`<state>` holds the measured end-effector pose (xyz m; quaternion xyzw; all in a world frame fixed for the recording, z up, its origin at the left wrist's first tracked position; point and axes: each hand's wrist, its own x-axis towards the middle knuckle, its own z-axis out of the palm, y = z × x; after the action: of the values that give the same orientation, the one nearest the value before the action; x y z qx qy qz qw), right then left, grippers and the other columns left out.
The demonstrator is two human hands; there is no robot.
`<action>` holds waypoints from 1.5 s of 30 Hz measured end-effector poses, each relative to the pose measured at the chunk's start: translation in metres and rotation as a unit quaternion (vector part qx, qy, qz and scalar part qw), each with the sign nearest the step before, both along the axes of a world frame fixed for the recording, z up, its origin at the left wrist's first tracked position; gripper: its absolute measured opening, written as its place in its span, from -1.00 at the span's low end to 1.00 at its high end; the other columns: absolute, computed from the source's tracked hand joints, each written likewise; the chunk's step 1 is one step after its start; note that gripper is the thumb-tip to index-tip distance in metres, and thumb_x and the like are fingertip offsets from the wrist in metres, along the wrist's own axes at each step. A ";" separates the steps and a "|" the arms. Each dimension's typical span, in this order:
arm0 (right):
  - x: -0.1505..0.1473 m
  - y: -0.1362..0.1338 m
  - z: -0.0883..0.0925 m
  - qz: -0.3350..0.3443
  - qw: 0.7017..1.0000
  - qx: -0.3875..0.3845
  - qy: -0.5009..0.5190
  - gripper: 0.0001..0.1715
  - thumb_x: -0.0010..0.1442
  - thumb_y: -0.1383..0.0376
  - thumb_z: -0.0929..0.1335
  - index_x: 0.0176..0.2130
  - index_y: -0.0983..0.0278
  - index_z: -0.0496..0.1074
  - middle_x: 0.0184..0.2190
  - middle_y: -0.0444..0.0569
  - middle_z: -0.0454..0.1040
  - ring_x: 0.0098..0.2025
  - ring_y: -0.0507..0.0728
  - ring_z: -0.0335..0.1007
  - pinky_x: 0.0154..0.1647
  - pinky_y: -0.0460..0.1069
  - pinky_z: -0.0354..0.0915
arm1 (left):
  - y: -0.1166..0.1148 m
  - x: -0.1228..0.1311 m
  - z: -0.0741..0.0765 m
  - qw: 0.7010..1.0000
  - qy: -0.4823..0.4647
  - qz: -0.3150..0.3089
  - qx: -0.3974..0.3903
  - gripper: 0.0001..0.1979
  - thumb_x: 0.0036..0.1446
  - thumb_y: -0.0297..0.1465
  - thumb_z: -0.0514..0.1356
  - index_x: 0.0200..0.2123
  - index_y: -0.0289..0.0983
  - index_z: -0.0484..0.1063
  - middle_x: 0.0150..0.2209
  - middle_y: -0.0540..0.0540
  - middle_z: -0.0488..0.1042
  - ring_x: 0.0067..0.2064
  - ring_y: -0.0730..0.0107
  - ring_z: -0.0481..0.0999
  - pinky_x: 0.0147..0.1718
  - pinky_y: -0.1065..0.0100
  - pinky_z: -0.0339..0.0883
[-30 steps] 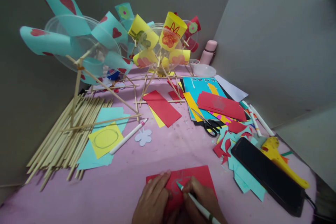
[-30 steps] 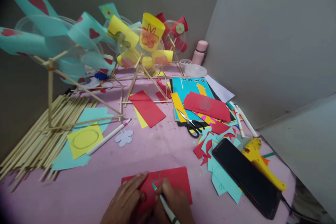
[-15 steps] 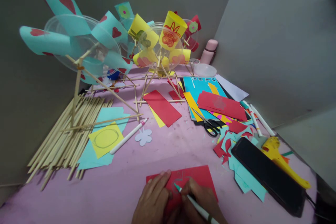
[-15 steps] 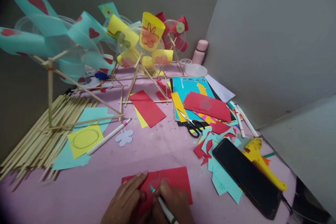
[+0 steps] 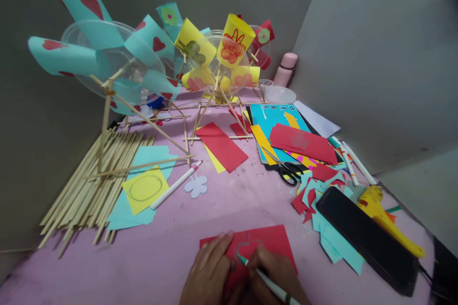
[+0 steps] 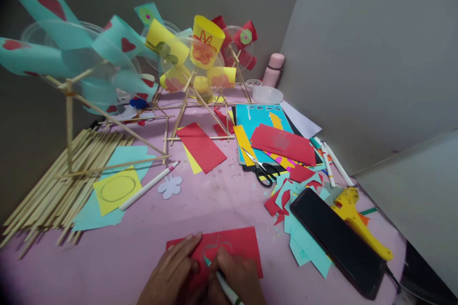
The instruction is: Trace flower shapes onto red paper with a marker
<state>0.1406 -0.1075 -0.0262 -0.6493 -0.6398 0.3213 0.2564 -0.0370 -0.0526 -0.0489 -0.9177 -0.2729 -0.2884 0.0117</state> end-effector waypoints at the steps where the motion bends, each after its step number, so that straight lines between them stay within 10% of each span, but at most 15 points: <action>1: 0.000 0.000 0.001 0.002 1.000 -0.001 0.000 -0.84 0.03 0.46 0.22 -0.45 0.20 0.29 -0.49 -0.08 0.61 -0.47 0.10 0.55 -0.44 -0.15 0.32 | 0.000 0.001 0.001 1.000 -0.001 0.000 0.004 -0.80 0.28 -0.35 0.02 -0.13 -0.31 0.34 -0.07 -0.26 0.54 -0.04 0.20 0.54 -0.18 0.26 0.49; 45: 0.000 -0.010 -0.022 -0.160 0.980 -0.039 0.111 -0.79 0.14 0.15 0.18 -0.48 0.18 0.16 -0.68 -0.25 0.20 -0.64 0.04 0.20 -0.58 -0.12 0.08 | 0.002 0.003 0.002 1.000 -0.010 -0.003 0.009 -0.88 0.24 -0.32 0.04 -0.25 -0.24 0.30 -0.10 -0.27 0.55 -0.07 0.18 0.56 -0.21 0.26 0.50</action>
<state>0.1410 -0.1174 -0.0482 -0.7130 -0.4822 0.3709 0.3485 -0.0339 -0.0505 -0.0468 -0.9156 -0.2674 -0.2999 0.0168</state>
